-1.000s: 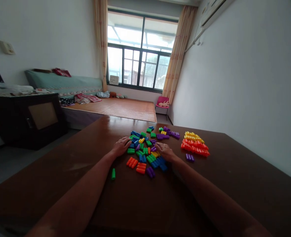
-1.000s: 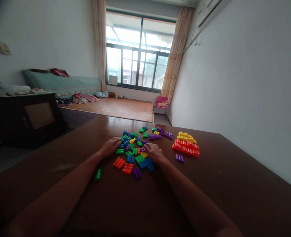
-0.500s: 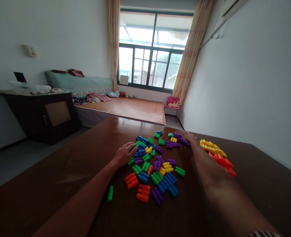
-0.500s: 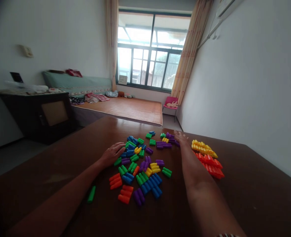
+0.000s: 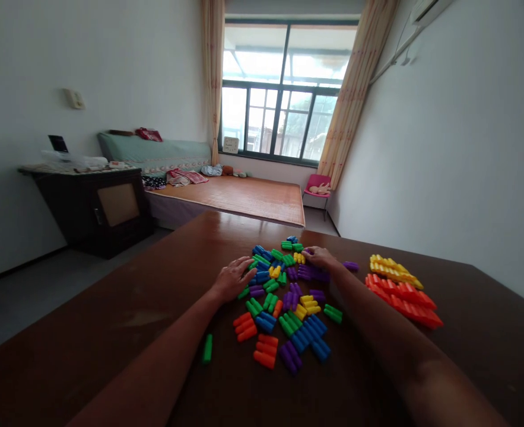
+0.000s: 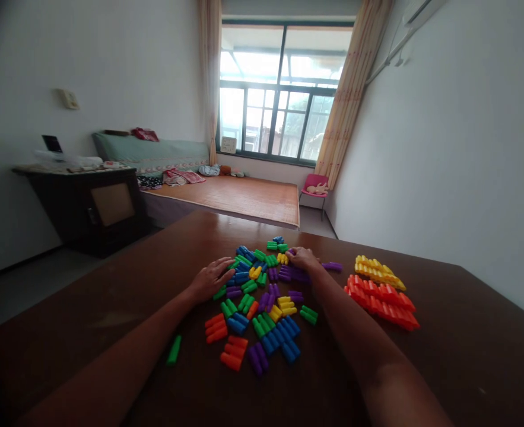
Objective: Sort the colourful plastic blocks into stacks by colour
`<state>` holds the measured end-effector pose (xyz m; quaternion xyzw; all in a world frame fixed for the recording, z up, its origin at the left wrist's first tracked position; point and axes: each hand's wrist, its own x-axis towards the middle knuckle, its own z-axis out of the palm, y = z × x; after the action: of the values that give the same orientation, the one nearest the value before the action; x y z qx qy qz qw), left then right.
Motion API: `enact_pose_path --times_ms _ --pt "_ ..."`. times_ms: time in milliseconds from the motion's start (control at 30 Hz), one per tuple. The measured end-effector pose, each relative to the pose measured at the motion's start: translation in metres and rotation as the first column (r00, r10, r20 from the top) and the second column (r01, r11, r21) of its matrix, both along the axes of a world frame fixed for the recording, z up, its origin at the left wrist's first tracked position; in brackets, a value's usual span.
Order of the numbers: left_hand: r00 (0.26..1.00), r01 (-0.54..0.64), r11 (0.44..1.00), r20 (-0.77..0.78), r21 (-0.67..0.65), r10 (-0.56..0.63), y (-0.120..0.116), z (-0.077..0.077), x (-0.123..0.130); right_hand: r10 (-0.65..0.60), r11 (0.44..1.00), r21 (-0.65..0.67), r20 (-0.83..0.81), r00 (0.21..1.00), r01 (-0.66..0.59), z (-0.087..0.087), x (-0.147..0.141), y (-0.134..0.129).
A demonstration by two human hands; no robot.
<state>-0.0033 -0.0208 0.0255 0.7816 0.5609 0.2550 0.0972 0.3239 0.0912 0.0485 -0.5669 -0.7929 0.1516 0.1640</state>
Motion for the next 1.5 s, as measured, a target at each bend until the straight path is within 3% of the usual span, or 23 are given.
enact_pose_path --times_ms 100,200,267,367,433,600,733,833,900,1000,1100,1133,1167,1233,1300,1333,1400,1500 --pt "0.999 0.036 0.999 -0.020 0.009 -0.036 -0.002 -0.001 0.003 0.125 0.988 -0.098 0.014 0.992 -0.124 0.004 -0.010 -0.028" --pt "0.997 0.063 0.998 0.049 0.021 -0.064 -0.001 -0.002 0.005 0.264 0.925 -0.271 -0.047 0.963 -0.266 0.020 -0.008 -0.034" --pt "0.990 0.056 0.998 0.130 0.042 -0.061 0.002 -0.003 0.007 0.190 0.928 -0.305 -0.110 0.976 -0.215 0.031 -0.006 -0.023" --pt "0.977 0.025 0.994 0.209 0.106 -0.047 0.007 -0.007 0.008 -0.034 0.990 -0.136 -0.088 0.996 0.022 0.036 -0.011 0.010" --pt "0.972 0.009 0.990 0.230 0.139 -0.041 0.009 -0.010 0.008 -0.121 0.992 -0.043 -0.016 0.993 0.120 0.031 -0.023 0.034" --pt "0.972 -0.037 0.994 0.236 0.100 0.012 0.012 -0.014 0.005 -0.129 0.989 -0.063 0.079 0.989 0.134 0.010 -0.065 0.069" --pt "0.976 -0.056 0.996 0.212 0.070 0.040 0.013 -0.017 0.004 -0.008 0.997 -0.082 0.085 0.996 0.015 0.004 -0.104 0.069" --pt "0.982 -0.041 0.998 0.187 0.057 0.030 0.013 -0.017 0.004 0.184 0.983 -0.039 0.063 0.981 -0.182 0.002 -0.125 0.049" --pt "0.986 -0.029 0.999 0.167 0.046 0.020 0.012 -0.016 0.004 0.336 0.942 -0.005 0.043 0.941 -0.336 0.003 -0.130 0.027" --pt "0.992 -0.010 1.000 0.128 0.022 0.007 0.009 -0.013 0.005 0.522 0.853 -0.044 0.012 0.853 -0.521 0.011 -0.118 -0.005" --pt "0.996 0.042 0.999 0.080 0.009 -0.042 0.008 -0.011 0.006 0.628 0.755 -0.204 -0.047 0.777 -0.623 0.028 -0.079 -0.023" --pt "0.996 0.063 0.998 0.067 0.014 -0.064 0.008 -0.011 0.006 0.593 0.774 -0.238 -0.055 0.804 -0.587 0.034 -0.061 -0.024" --pt "0.995 0.081 0.996 0.056 0.021 -0.082 0.008 -0.011 0.006 0.495 0.838 -0.246 -0.031 0.868 -0.487 0.039 -0.041 -0.023" --pt "0.994 0.099 0.994 0.044 0.034 -0.101 0.009 -0.011 0.006 0.143 0.975 -0.182 0.091 0.985 -0.125 0.044 -0.001 -0.020" --pt "0.994 0.096 0.995 0.048 0.037 -0.097 0.011 -0.011 0.005 -0.188 0.973 -0.096 0.214 0.959 0.212 0.042 0.031 -0.019" --pt "0.994 0.093 0.995 0.054 0.037 -0.095 0.012 -0.010 0.004 -0.275 0.949 -0.080 0.254 0.927 0.303 0.039 0.042 -0.020" --pt "0.993 0.093 0.995 0.068 0.036 -0.096 0.013 -0.009 0.003 -0.324 0.928 -0.091 0.290 0.901 0.362 0.032 0.052 -0.027" --pt "0.991 0.103 0.994 0.088 0.028 -0.105 0.014 -0.009 0.001 -0.305 0.932 -0.111 0.280 0.910 0.346 0.029 0.047 -0.044"
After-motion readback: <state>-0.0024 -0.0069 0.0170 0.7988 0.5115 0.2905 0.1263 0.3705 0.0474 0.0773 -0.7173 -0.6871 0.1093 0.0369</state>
